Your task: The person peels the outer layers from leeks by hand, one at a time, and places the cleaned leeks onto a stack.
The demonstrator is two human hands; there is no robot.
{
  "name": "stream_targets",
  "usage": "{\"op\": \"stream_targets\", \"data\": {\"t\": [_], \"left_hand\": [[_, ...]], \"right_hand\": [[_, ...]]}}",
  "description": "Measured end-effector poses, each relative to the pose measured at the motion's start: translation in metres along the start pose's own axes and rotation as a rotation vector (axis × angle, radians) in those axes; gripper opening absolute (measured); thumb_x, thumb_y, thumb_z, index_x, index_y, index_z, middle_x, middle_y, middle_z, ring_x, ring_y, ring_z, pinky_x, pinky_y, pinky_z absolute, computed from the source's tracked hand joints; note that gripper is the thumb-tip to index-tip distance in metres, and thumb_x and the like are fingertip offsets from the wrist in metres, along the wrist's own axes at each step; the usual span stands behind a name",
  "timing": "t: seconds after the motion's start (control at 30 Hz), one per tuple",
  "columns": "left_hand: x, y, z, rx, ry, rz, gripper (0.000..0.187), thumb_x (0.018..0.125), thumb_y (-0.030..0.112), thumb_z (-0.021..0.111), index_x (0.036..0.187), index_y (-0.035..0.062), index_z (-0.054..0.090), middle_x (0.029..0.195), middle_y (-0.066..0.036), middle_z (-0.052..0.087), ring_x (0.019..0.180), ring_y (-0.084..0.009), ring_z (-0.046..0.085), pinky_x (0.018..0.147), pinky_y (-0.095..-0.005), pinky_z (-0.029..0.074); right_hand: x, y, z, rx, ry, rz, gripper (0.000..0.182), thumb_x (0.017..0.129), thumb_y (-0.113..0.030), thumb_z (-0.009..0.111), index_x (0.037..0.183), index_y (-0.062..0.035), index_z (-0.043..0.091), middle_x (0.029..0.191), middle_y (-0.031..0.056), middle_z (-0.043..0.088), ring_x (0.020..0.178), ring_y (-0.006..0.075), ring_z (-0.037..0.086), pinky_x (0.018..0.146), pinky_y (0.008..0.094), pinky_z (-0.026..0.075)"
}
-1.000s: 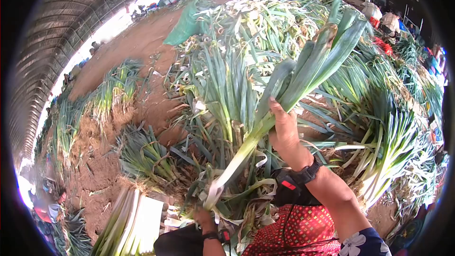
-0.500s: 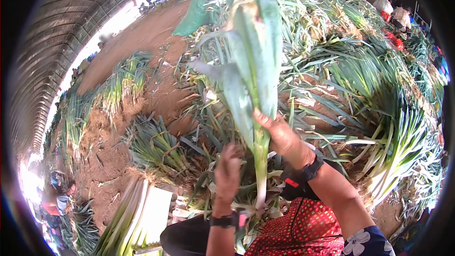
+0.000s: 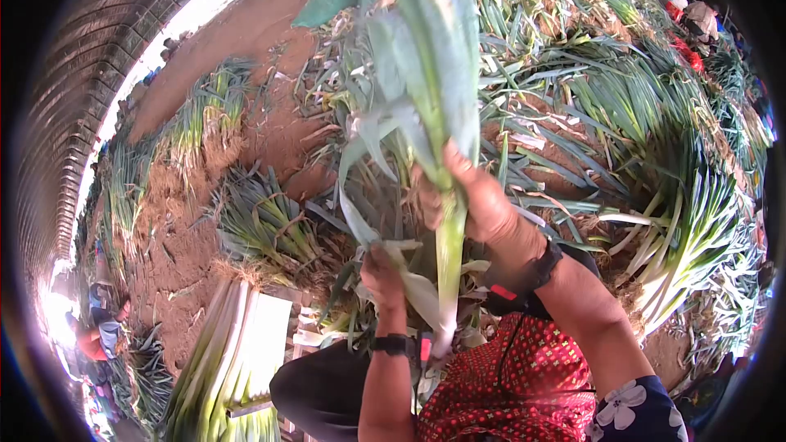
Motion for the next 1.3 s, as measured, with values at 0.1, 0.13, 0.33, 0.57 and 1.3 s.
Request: {"op": "stream_targets", "data": {"t": [0.1, 0.13, 0.33, 0.57, 1.3], "left_hand": [[0.000, -0.085, -0.019, 0.114, 0.113, 0.003, 0.044, 0.101, 0.032, 0.045, 0.099, -0.0081, 0.065, 0.071, -0.020, 0.064, 0.064, -0.0316, 0.059, 0.064, -0.0427, 0.048], [-0.003, -0.109, -0.029, 0.191, 0.093, -0.092, 0.042, 0.100, 0.032, 0.047, 0.097, -0.0055, 0.066, 0.070, -0.018, 0.065, 0.066, -0.0304, 0.062, 0.065, -0.0416, 0.049], [-0.035, -0.278, -0.106, 1.409, -0.348, -0.130, 0.028, 0.093, 0.034, 0.058, 0.106, 0.0116, 0.067, 0.099, -0.006, 0.067, 0.093, -0.0223, 0.068, 0.070, -0.0345, 0.054], [-0.001, -0.239, -0.159, 0.777, 0.069, -0.463, 0.048, 0.096, 0.037, 0.056, 0.124, -0.0021, 0.060, 0.117, -0.018, 0.064, 0.112, -0.0296, 0.059, 0.093, -0.0404, 0.048], [-0.103, 0.074, 0.008, -1.205, -0.823, -0.556, 0.031, 0.100, 0.022, 0.050, 0.126, 0.0036, 0.048, 0.093, -0.014, 0.064, 0.071, -0.0230, 0.067, 0.062, -0.0424, 0.062]], "right_hand": [[0.000, -0.018, -0.004, 0.135, -0.023, -0.069, 0.060, 0.092, -0.065, 0.049, 0.098, -0.0058, 0.059, 0.061, -0.0009, 0.040, 0.050, 0.0123, 0.040, 0.048, 0.0264, 0.037], [-0.002, -0.028, -0.005, 0.124, 0.000, -0.108, 0.059, 0.093, -0.064, 0.048, 0.099, -0.0065, 0.059, 0.061, -0.0015, 0.040, 0.049, 0.0116, 0.039, 0.048, 0.0257, 0.035], [-0.017, -0.087, -0.027, 0.176, -0.025, -0.344, 0.062, 0.095, -0.065, 0.043, 0.105, -0.0055, 0.059, 0.059, -0.0073, 0.038, 0.045, 0.0057, 0.035, 0.044, 0.0239, 0.033], [-0.039, -0.143, -0.076, 0.235, -0.063, -0.432, 0.065, 0.098, -0.060, 0.042, 0.115, 0.0020, 0.055, 0.062, -0.0063, 0.040, 0.049, 0.0034, 0.035, 0.048, 0.0215, 0.034], [-0.038, -0.144, -0.100, 0.238, 0.340, -0.758, 0.037, 0.096, -0.043, 0.058, 0.113, -0.0116, 0.047, 0.093, 0.0126, 0.066, 0.073, 0.0210, 0.064, 0.070, 0.0369, 0.057]]}}
Point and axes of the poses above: each hand's wrist, its own x-axis towards the middle knuckle, its own z-axis out of the palm, y = z × x, the point moved 8 cm from there along x, towards the middle knuckle
